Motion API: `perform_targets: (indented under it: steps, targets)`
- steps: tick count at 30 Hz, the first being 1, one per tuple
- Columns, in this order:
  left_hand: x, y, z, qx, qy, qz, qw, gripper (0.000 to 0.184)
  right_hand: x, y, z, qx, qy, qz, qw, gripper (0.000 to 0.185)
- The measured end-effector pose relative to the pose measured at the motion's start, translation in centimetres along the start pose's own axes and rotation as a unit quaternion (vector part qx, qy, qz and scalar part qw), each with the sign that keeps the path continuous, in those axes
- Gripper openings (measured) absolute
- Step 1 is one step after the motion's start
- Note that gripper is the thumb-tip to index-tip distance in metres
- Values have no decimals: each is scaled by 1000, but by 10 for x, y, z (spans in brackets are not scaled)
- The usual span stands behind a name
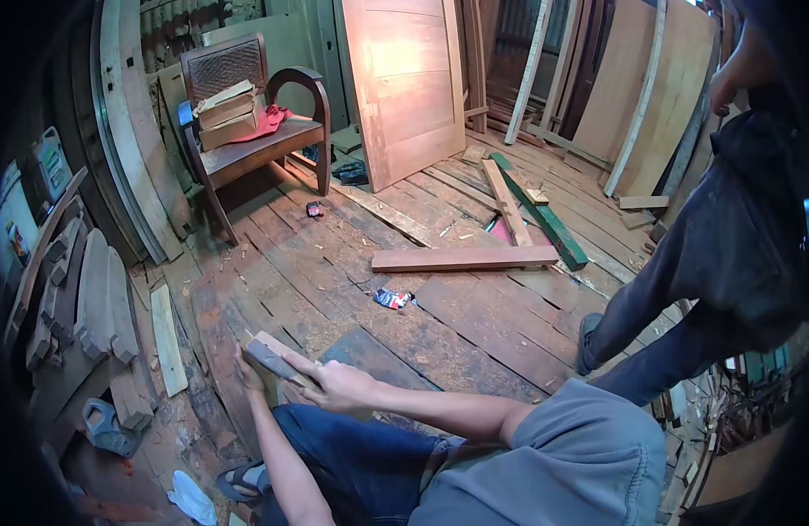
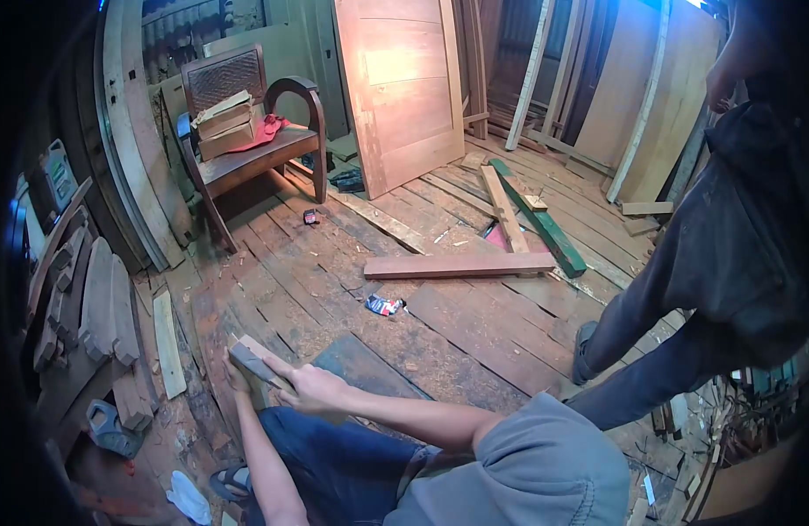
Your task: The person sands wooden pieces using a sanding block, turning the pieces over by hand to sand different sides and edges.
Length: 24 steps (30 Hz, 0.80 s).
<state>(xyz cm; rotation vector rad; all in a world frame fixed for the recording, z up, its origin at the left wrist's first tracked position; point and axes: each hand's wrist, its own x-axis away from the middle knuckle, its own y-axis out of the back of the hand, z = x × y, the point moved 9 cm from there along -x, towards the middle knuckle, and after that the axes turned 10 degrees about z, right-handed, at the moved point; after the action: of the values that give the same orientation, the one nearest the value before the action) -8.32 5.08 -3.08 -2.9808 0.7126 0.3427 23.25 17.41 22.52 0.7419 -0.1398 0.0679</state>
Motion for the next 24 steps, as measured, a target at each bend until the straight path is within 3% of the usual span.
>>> perform_targets:
  steps: [4, 7, 10, 11, 14, 15, 16, 17, 18, 19, 22, 24]
  targets:
    - [10, -20, -12, 177, 66, 87, 978, 68, -8, -7, -5, -3, 10, -24, 1000, 73]
    - [19, -27, -34, 190, 70, 46, 978, 66, -6, -8, -7, 7, 26, -43, 999, 71]
    - [15, -25, -39, 157, 44, 83, 983, 67, -5, -6, -7, 0, 13, -23, 1000, 70]
    - [-6, 0, 20, 163, 36, 86, 982, 68, -9, -11, -12, 27, 11, -23, 999, 74]
    - [9, -8, -3, 164, 66, 39, 983, 70, -6, -4, -10, 10, 23, -14, 1000, 74]
    - [2, 6, 27, 148, 74, -4, 986, 71, -8, -4, -13, 7, 28, -25, 999, 74]
    - [5, 13, 16, -32, -3, -21, 999, 68, -12, -7, -19, 6, 34, -34, 999, 74]
    - [11, 15, 5, -213, -72, -40, 974, 64, -14, -9, -22, 5, 42, -40, 998, 73]
    - [18, 11, -2, -389, -128, -56, 911, 61, -16, -10, -23, 0, 39, -36, 999, 73]
    - [6, 17, 26, -285, -81, -65, 953, 53, -16, -7, -23, -4, 35, -29, 999, 73]
    - [35, -17, -51, -410, -168, -63, 894, 43, -14, -4, -20, -2, 22, -13, 1000, 74]
    - [45, -29, -82, -400, -151, -59, 902, 38, -18, -6, -21, 11, 27, -23, 999, 75]
